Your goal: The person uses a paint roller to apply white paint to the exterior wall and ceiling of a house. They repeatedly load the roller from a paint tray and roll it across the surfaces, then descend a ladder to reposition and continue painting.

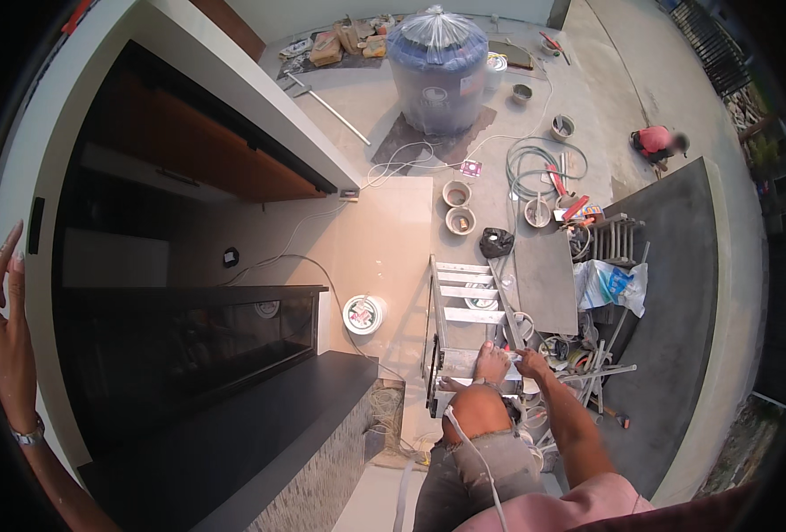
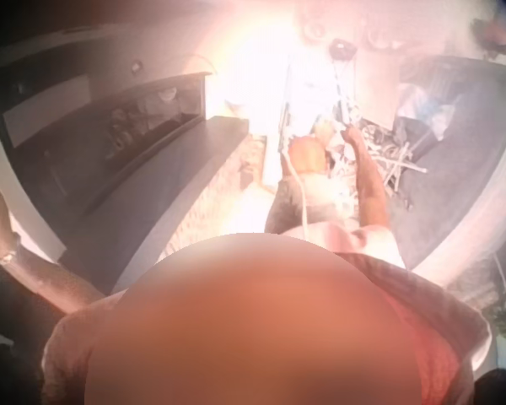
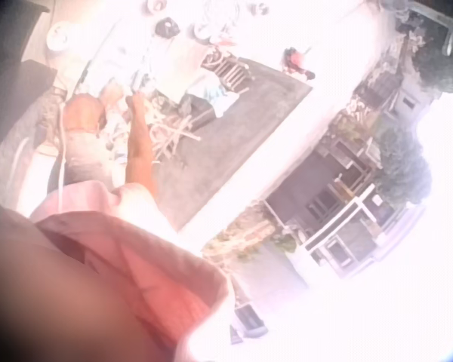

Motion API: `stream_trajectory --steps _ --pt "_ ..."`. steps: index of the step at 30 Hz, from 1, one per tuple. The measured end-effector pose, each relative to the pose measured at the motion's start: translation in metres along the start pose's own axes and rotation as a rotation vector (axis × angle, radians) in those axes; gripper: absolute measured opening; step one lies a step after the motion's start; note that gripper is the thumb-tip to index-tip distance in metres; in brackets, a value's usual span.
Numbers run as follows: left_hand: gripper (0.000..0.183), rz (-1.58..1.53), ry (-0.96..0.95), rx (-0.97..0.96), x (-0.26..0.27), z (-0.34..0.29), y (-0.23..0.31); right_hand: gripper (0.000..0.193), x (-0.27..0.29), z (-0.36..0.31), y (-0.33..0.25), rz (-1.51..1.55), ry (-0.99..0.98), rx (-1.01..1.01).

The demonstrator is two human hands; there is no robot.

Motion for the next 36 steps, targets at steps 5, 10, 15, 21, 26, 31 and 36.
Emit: stream_trajectory --steps 5,10,15,21,26,31,36 --pt "0.028 -0.958 -0.906 0.062 -0.149 -0.205 0.146 0.046 0.011 0.002 -0.010 0.269 0.110 -0.096" --pt "0.028 -1.050 -1.229 0.138 -0.352 -0.396 0.266 0.035 0.032 0.003 -0.022 0.231 0.199 -0.053" --pt "0.032 -1.437 -1.524 0.742 -0.487 -0.598 0.394 0.039 0.021 0.015 0.003 0.507 0.227 -0.247" --pt "0.057 -0.974 -1.106 0.640 -0.555 -0.647 0.464 0.039 0.012 -0.007 -0.007 0.311 0.550 -0.265" --pt "0.071 -1.082 -1.060 0.743 -0.553 -0.665 0.477 0.036 0.026 -0.021 -0.018 0.298 0.609 -0.184" --pt "0.081 -1.139 -1.139 0.824 -0.560 -0.679 0.468 0.029 0.039 -0.030 -0.020 0.303 0.799 -0.156" --pt "0.080 -1.099 -1.062 1.048 -0.552 -0.678 0.469 0.020 0.040 -0.029 -0.021 0.291 0.847 -0.118"
Point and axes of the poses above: each hand's wrist, its own z-axis towards the middle knuckle, its own x-axis out of the back of the hand, y = z × x, the point moved 10 cm from there along z, towards the middle knuckle, and after that the axes turned 2 degrees about y, right-handed, at the moved point
